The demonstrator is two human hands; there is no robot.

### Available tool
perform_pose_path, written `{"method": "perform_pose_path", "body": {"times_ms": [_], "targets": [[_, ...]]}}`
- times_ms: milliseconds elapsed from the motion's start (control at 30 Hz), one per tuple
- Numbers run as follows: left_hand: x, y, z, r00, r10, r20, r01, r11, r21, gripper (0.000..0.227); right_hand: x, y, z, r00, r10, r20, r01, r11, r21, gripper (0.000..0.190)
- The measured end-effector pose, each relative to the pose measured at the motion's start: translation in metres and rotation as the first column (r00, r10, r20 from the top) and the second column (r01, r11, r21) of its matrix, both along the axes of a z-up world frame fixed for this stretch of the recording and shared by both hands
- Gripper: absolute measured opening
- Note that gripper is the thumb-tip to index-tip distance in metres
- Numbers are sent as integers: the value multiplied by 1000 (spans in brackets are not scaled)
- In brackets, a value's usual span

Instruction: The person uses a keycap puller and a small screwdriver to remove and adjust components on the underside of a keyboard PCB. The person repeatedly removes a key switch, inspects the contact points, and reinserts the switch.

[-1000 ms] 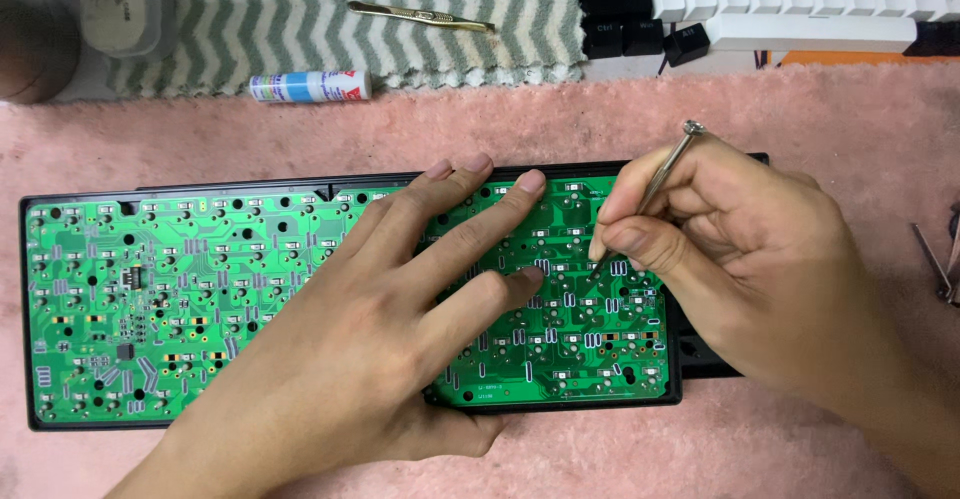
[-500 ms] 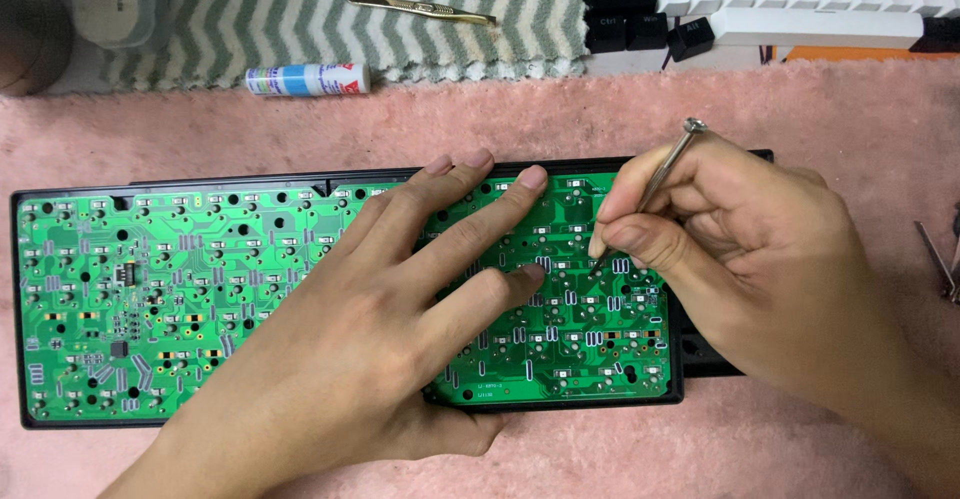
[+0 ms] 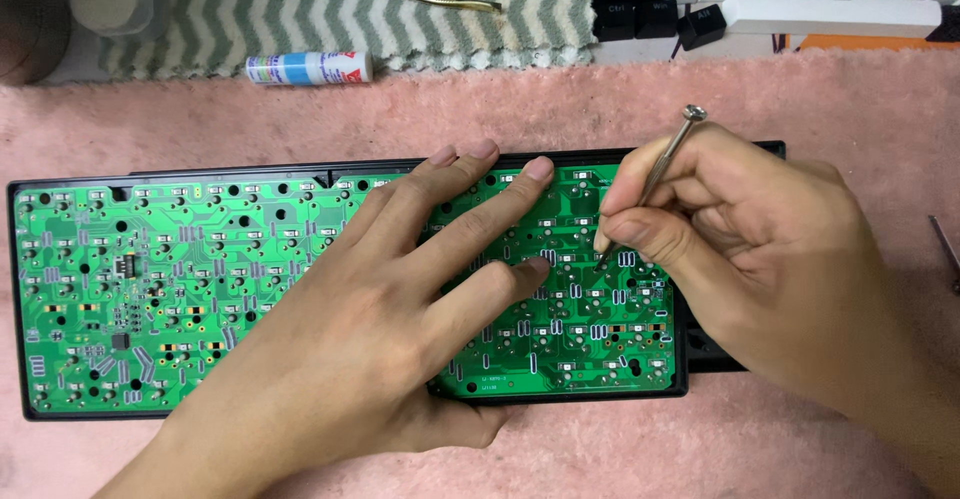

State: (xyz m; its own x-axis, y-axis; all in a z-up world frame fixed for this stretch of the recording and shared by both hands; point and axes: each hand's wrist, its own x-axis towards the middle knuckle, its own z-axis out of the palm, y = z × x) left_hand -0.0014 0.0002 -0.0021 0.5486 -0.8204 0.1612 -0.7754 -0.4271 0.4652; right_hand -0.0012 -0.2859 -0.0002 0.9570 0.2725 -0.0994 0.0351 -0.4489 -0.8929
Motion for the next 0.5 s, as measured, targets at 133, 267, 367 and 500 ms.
{"method": "perform_pose_path", "body": {"times_ms": [133, 267, 367, 500], "targets": [[0, 0, -1, 1000, 2, 0, -2, 1000, 2, 88, 0, 2, 4, 1000, -1, -8, 1, 1000, -28, 1], [0, 1, -2, 1000, -14, 24, 14, 1000, 3, 85, 1, 6, 6, 998, -50, -39, 49, 998, -38, 2], [-1, 0, -3, 1000, -12, 3, 12, 1000, 21, 79, 0, 6, 6, 999, -29, -22, 29, 1000, 6, 2], [-1, -1, -5, 1000, -3, 23, 3, 1000, -9, 85, 2, 5, 7, 999, -11, -38, 12, 999, 48, 3]]}}
